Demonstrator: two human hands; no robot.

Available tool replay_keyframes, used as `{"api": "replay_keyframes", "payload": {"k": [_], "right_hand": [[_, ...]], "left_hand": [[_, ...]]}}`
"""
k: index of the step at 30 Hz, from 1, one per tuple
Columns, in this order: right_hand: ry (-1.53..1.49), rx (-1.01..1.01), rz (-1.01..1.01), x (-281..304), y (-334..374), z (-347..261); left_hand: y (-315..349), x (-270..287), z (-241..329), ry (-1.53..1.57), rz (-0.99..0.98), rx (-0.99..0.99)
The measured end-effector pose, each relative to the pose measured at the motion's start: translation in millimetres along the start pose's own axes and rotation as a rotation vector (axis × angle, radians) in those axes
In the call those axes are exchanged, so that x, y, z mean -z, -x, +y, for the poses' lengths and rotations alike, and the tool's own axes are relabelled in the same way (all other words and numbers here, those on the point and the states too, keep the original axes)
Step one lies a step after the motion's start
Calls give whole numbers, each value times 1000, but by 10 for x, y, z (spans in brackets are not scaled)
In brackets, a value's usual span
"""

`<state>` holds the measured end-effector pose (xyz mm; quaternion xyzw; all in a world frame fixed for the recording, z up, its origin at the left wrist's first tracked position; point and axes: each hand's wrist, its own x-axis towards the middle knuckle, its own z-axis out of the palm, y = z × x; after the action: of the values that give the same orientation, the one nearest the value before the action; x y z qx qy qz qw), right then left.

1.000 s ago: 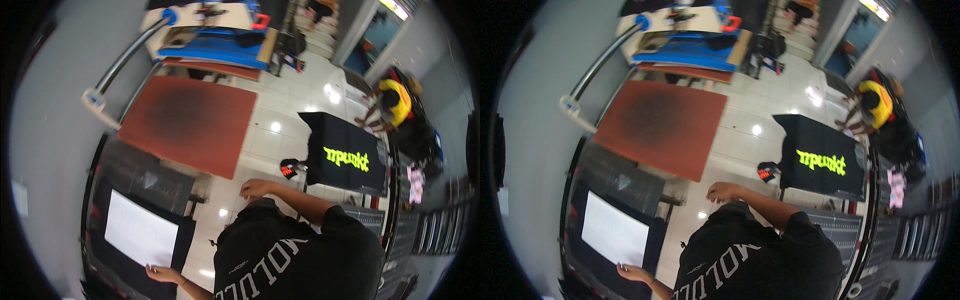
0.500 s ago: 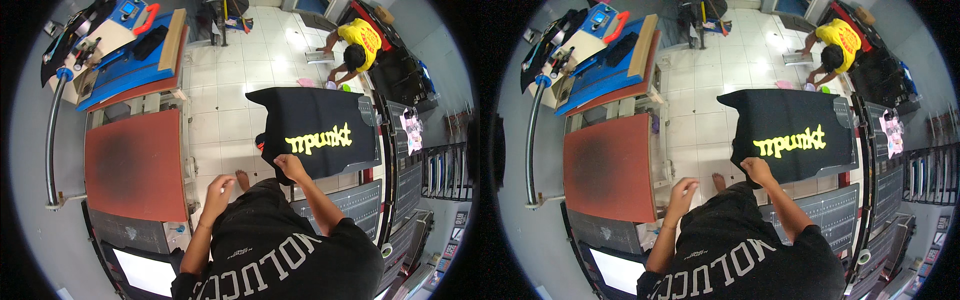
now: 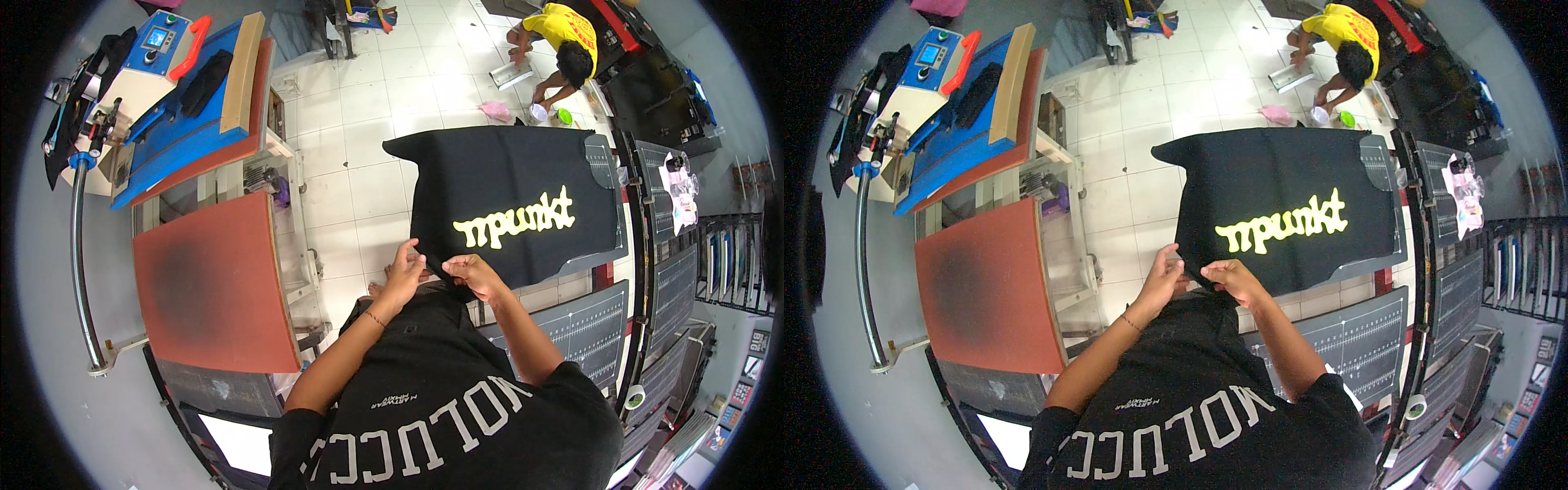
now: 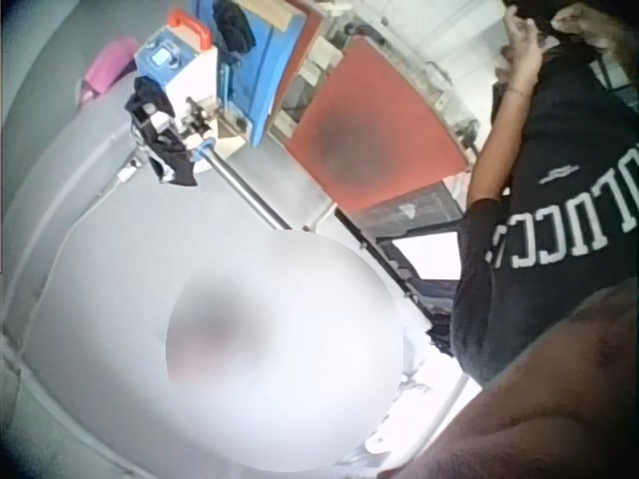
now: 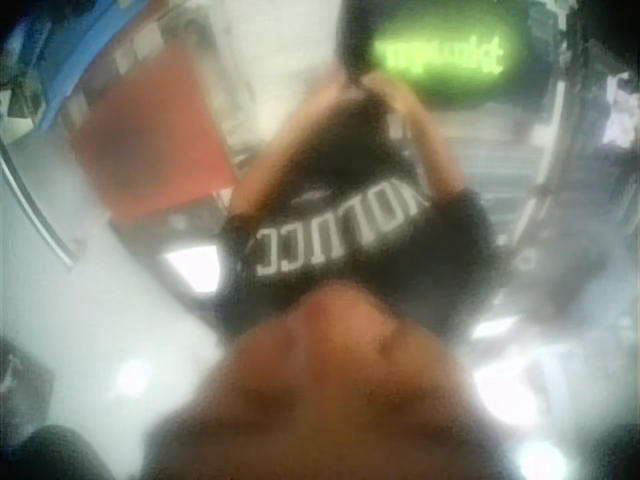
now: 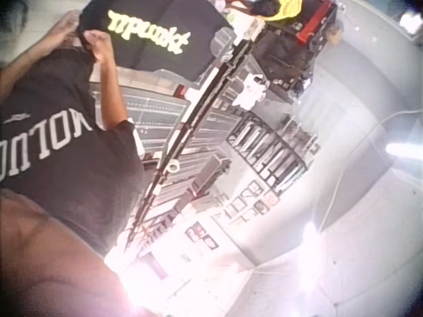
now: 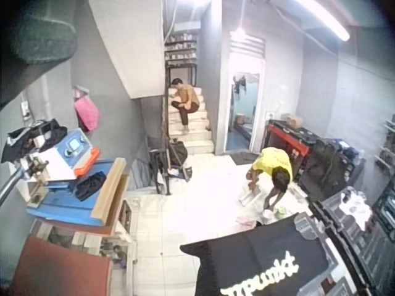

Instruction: The person prepares and screen prints designs onto black t-shirt panels by smoothing the fabric, applying a paper stencil, and operating a heat press machine.

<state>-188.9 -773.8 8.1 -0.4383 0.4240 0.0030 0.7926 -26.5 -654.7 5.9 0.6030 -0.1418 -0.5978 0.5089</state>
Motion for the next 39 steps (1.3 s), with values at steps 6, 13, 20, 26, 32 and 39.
{"api": "replay_keyframes", "payload": {"k": [6, 13, 20, 26, 32, 39], "right_hand": [[-145, -12, -48, 1, 54, -133], [318, 483, 121, 14, 99, -287], [788, 707, 195, -360, 670, -1091], [735, 862, 278, -423, 699, -939], [805, 1069, 284, -450, 1110, -1615], [823, 1413, 74, -799, 1751, -2449]], "left_hand": [[-72, 121, 161, -558, -24, -459], [-197, 154, 451, -585, -219, -288], [117, 75, 1547, -811, -383, -598], [-151, 265, 1161, -844, -379, -734], [-217, 166, 1253, -597, -224, -869], [-87, 313, 1254, -915, 386, -1062]]}}
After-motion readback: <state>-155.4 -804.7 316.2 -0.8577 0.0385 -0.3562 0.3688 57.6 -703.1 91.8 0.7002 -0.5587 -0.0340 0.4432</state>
